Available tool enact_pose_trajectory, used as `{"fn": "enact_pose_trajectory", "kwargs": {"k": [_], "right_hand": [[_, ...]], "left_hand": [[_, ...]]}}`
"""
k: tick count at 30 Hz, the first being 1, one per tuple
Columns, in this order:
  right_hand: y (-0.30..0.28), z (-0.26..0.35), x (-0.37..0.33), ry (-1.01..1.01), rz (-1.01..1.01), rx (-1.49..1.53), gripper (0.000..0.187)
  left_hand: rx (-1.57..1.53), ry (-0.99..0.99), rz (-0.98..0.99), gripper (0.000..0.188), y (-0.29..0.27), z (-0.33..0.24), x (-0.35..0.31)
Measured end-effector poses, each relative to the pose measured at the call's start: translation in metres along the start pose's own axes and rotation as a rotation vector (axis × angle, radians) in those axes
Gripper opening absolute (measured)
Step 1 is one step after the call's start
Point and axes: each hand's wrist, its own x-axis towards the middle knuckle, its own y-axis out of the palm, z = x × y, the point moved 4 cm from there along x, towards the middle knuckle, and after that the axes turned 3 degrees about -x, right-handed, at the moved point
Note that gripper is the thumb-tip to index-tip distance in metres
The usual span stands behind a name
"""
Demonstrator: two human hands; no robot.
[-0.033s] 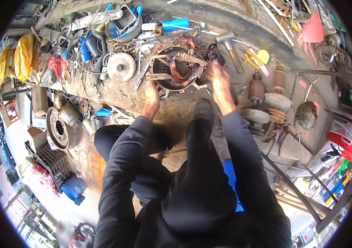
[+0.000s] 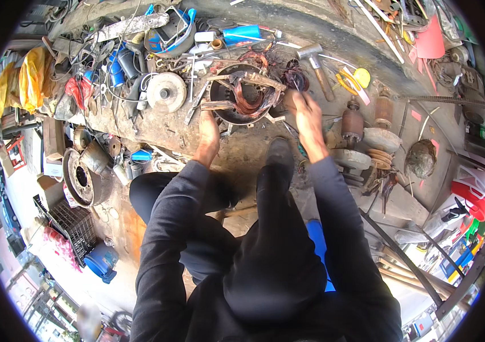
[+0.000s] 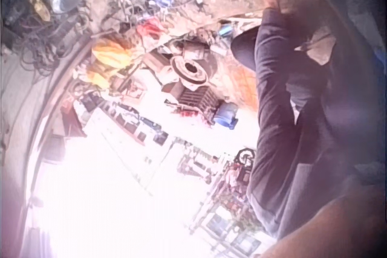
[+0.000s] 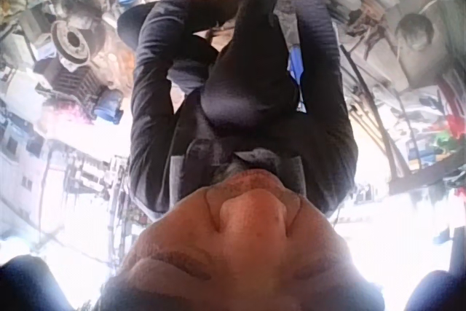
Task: The person sits at a cluttered workbench and uses pliers and a screwdriver to pull and cut copper windings from a cylindrical stator core. They repeatedly twist, pull, and snip wires, occasionally setting the stator down and picking up tools from the bench.
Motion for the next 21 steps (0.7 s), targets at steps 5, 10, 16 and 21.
{"fn": "enact_pose_trajectory", "kwargs": {"k": [5, 10, 16, 21], "right_hand": [[-0.040, -0.050, -0.054, -0.359, -0.018, -1.135, 0.036], [-0.033, -0.084, -0.075, -0.644, 0.023, -1.518, 0.026], [-0.027, -0.079, -0.068, -0.539, 0.056, -1.561, 0.031], [-0.044, -0.039, -0.084, -0.008, 0.327, -1.202, 0.041]], "left_hand": [[0.200, 0.199, -0.055, 0.056, -0.004, -0.002, 0.006], [0.259, 0.102, -0.119, 0.044, -0.007, -0.029, -0.004], [0.669, 0.310, -0.017, 0.041, -0.013, -0.113, -0.044], [0.988, 0.783, 0.225, 0.053, 0.012, -0.156, -0.086]]}}
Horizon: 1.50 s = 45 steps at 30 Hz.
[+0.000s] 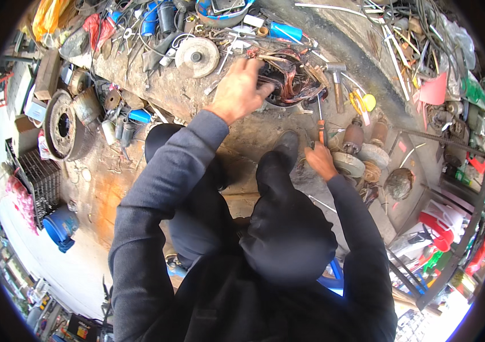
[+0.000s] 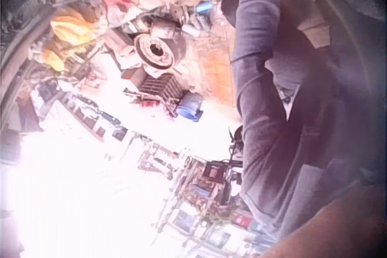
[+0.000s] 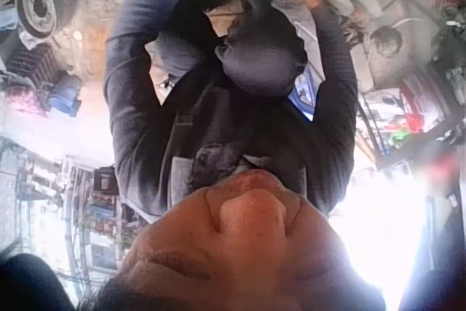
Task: The person sits at a cluttered workbench and uses pliers and a screwdriver to pull and cut copper windings from a cylindrical stator core. They repeatedly twist, pull, and snip wires, occasionally setting the stator down and picking up tools from the bench.
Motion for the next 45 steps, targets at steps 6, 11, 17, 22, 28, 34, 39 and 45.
{"fn": "enact_pose_trajectory", "kwargs": {"k": [6, 11, 17, 22, 28, 34, 39, 45], "right_hand": [[-0.071, 0.047, -0.062, -0.221, 0.198, 0.286, 0.029], [-0.113, 0.110, -0.045, -0.157, 0.237, -0.223, 0.023], [-0.132, 0.164, -0.026, 0.009, 0.413, -0.383, 0.028], [-0.133, 0.192, -0.014, 0.046, 0.469, -0.513, 0.032], [-0.123, 0.219, -0.002, 0.209, 0.444, -0.436, 0.033], [-0.112, 0.207, -0.007, 0.268, 0.297, -0.304, 0.028], [-0.108, 0.187, -0.010, 0.334, 0.311, -0.019, 0.023], [-0.093, 0.177, -0.021, 0.472, 0.377, 0.224, 0.030]], "left_hand": [[0.105, 0.442, 0.027, 0.077, 0.009, -0.014, 0.032], [0.218, 0.480, 0.053, 0.077, 0.023, 0.001, 0.047], [0.244, 0.431, 0.047, 0.069, 0.023, 0.013, 0.061], [0.219, 0.424, 0.088, 0.069, 0.025, 0.016, 0.065], [0.234, 0.392, 0.093, 0.068, 0.023, 0.015, 0.063], [0.277, 0.357, 0.100, 0.069, 0.022, 0.012, 0.060], [0.299, 0.349, 0.119, 0.073, 0.024, 0.010, 0.061], [0.287, 0.355, 0.103, 0.070, 0.025, 0.012, 0.061]]}}
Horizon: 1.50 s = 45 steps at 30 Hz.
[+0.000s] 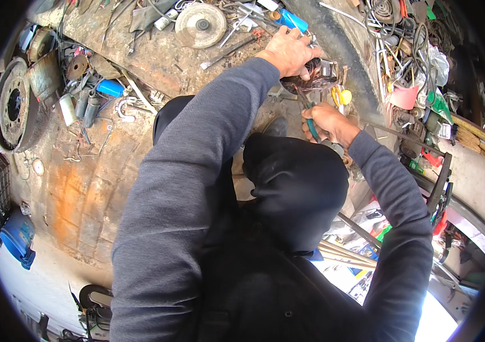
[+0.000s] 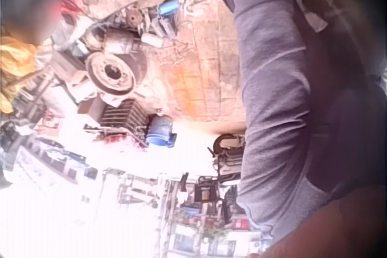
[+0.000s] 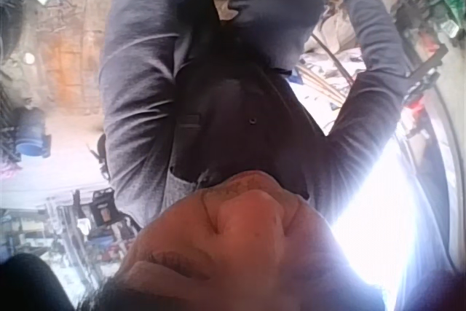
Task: The person sits at a cluttered workbench and uses pliers and a screwdriver to pull and cut copper windings from a cylindrical stator core. They repeatedly twist, pull, and snip wires, occasionally setting the stator down and picking up tools from the bench.
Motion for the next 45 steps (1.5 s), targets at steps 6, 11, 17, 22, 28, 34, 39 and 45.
{"fn": "enact_pose_trajectory", "kwargs": {"k": [6, 11, 17, 22, 28, 34, 39, 45], "right_hand": [[0.013, -0.016, 0.002, -0.168, -0.107, 0.117, 0.027], [0.013, -0.028, 0.011, -0.264, -0.158, 0.145, 0.024], [0.022, -0.040, 0.012, -0.359, -0.293, 0.141, 0.027], [0.022, -0.035, 0.008, -0.341, -0.285, 0.095, 0.029], [0.023, -0.033, 0.022, -0.256, -0.178, 0.248, 0.024], [0.033, -0.053, 0.017, -0.474, -0.696, -0.315, 0.034], [0.012, -0.037, 0.015, -0.352, -0.115, 0.178, 0.022], [-0.014, -0.023, -0.002, -0.350, -0.208, -0.136, 0.027]], "left_hand": [[0.020, 0.036, -0.053, 0.067, 0.000, -0.002, -0.003], [-0.008, 0.045, -0.045, 0.066, 0.002, -0.001, -0.002], [0.038, 0.086, -0.067, 0.065, 0.004, -0.007, -0.002], [0.028, 0.126, -0.046, 0.062, 0.002, -0.013, 0.002], [0.018, 0.091, -0.098, 0.060, 0.006, 0.000, -0.001], [-0.034, 0.255, -0.114, 0.063, 0.005, -0.015, 0.001], [-0.121, 0.060, -0.062, 0.075, 0.000, -0.004, -0.019], [-0.496, -0.456, -0.262, 0.081, 0.034, 0.001, -0.063]]}}
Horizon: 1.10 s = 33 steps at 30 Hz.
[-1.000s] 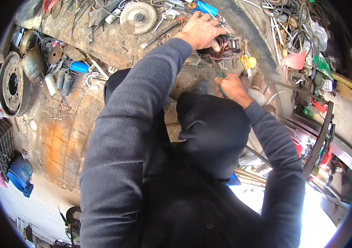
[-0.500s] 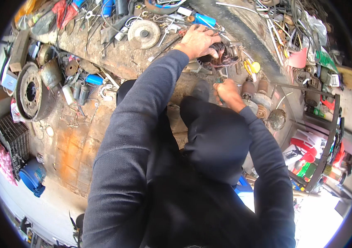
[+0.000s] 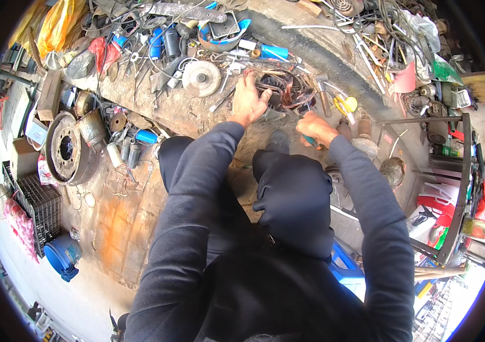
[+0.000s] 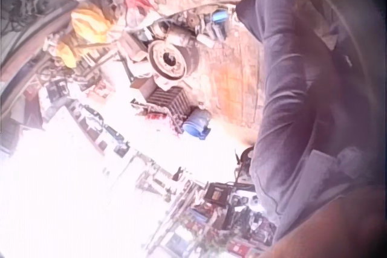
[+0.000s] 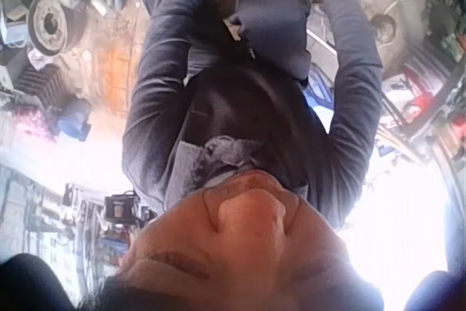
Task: The person sits at a cluttered workbench and uses pliers and a screwdriver to pull and cut copper windings from a cylindrical stator core. They repeatedly twist, pull, and snip wires, occasionally setting the stator down and picking up tools from the bench.
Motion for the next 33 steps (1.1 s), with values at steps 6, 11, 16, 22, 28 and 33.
{"fn": "enact_pose_trajectory", "kwargs": {"k": [6, 11, 16, 22, 28, 33], "right_hand": [[-0.017, -0.002, 0.000, 0.040, 0.000, -0.308, 0.031], [-0.004, 0.010, -0.001, -0.036, -0.100, -0.423, 0.041], [-0.003, 0.018, 0.001, -0.036, -0.157, -0.424, 0.039], [-0.012, 0.034, -0.001, -0.137, -0.139, -0.670, 0.035], [-0.010, 0.050, 0.002, -0.066, -0.139, -0.781, 0.037], [-0.011, 0.055, 0.001, -0.051, -0.117, -0.785, 0.038]], "left_hand": [[-0.370, -0.293, -0.084, 0.074, 0.025, 0.020, -0.011], [-0.327, -0.285, -0.056, 0.075, 0.028, 0.022, -0.010], [-0.259, -0.265, 0.011, 0.090, 0.028, 0.020, -0.009], [-0.147, -0.271, 0.079, 0.096, 0.025, 0.015, -0.006], [-0.102, -0.211, 0.034, 0.120, 0.026, 0.001, -0.007], [0.071, -0.152, -0.020, 0.135, 0.019, -0.013, -0.001]]}}
